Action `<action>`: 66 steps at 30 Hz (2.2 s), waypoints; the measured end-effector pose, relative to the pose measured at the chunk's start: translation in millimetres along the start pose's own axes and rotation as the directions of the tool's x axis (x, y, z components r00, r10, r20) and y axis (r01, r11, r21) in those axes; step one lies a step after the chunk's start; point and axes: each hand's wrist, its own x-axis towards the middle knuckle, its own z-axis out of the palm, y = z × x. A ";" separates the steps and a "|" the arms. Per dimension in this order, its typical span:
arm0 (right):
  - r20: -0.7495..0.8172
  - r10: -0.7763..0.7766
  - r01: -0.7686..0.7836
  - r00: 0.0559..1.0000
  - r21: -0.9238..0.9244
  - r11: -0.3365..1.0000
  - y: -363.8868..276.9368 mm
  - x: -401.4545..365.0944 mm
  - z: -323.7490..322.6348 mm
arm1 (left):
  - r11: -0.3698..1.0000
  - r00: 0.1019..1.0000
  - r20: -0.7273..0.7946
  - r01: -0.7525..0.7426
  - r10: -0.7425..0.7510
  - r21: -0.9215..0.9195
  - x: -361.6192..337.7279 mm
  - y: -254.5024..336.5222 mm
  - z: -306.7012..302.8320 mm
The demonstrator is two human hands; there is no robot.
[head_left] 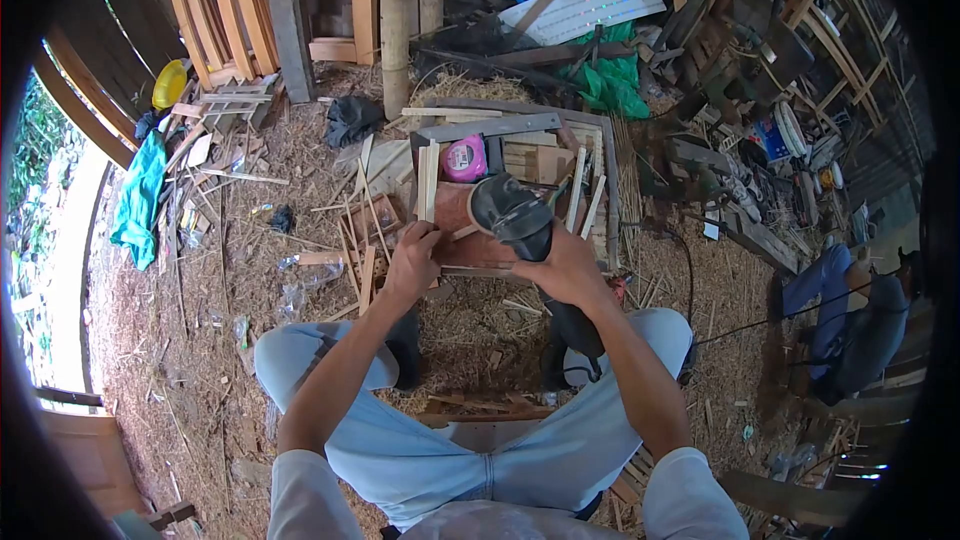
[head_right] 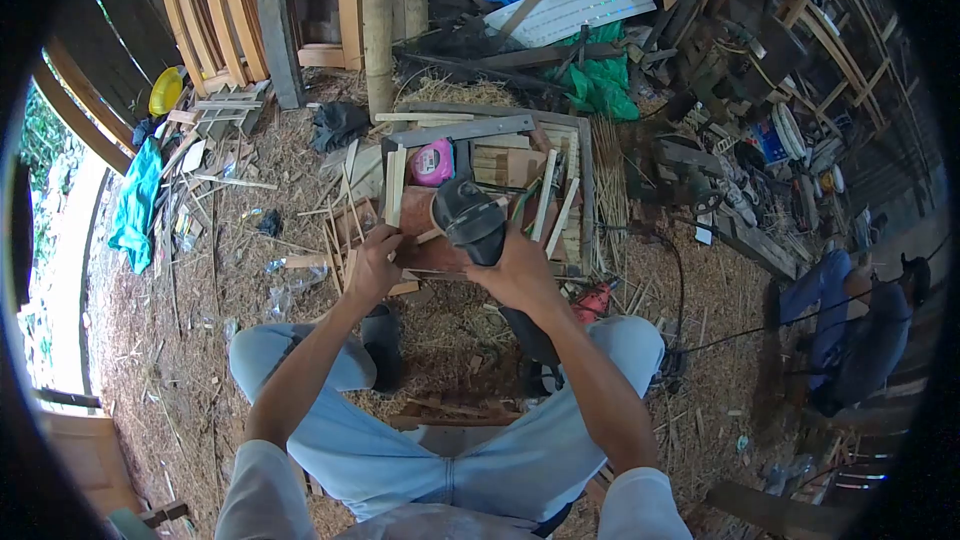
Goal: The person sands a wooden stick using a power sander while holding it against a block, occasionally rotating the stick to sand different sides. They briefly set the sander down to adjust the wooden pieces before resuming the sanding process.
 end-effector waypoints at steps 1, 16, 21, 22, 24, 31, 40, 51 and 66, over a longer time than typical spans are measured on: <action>0.003 0.001 -0.001 1.000 -0.001 1.000 2.3 -0.8 3.0 | 0.999 0.999 -0.005 0.034 -0.034 -0.039 -1.3 -1.2 1.4; 0.009 -0.023 0.023 1.000 -0.033 0.999 14.5 3.7 10.6 | 0.986 0.995 0.084 0.063 -0.051 -0.157 0.0 -3.7 -1.5; -0.059 -0.035 0.032 0.998 -0.057 0.998 27.8 4.9 3.1 | 0.988 0.997 0.068 0.056 -0.047 -0.144 3.7 1.8 -3.1; -0.059 -0.034 0.030 0.998 -0.058 0.998 28.2 4.6 -0.4 | 0.987 0.996 0.063 0.068 -0.059 -0.147 4.7 3.2 -2.9; -0.039 0.036 -0.036 0.999 0.002 0.999 25.5 3.8 -8.1 | 0.988 0.997 0.068 0.057 -0.047 -0.146 5.0 3.0 -3.9; -0.040 0.140 -0.141 0.989 -0.016 0.990 41.8 19.3 -19.1 | 0.986 0.996 0.080 0.059 -0.046 -0.157 4.0 5.0 -5.9; -0.163 0.170 -0.178 0.972 -0.036 0.983 49.8 33.6 -36.2 | 0.985 0.993 0.065 0.106 -0.098 -0.134 -2.9 5.0 -5.9; 0.029 0.063 -0.061 0.998 -0.047 0.997 5.0 9.7 0.3 | 0.984 0.992 0.081 0.106 -0.096 -0.141 -3.7 3.5 -7.8; 0.000 0.110 -0.109 0.994 -0.031 0.994 21.2 25.6 -27.6 | 0.992 0.998 0.050 0.038 -0.032 -0.123 -2.5 3.5 -10.5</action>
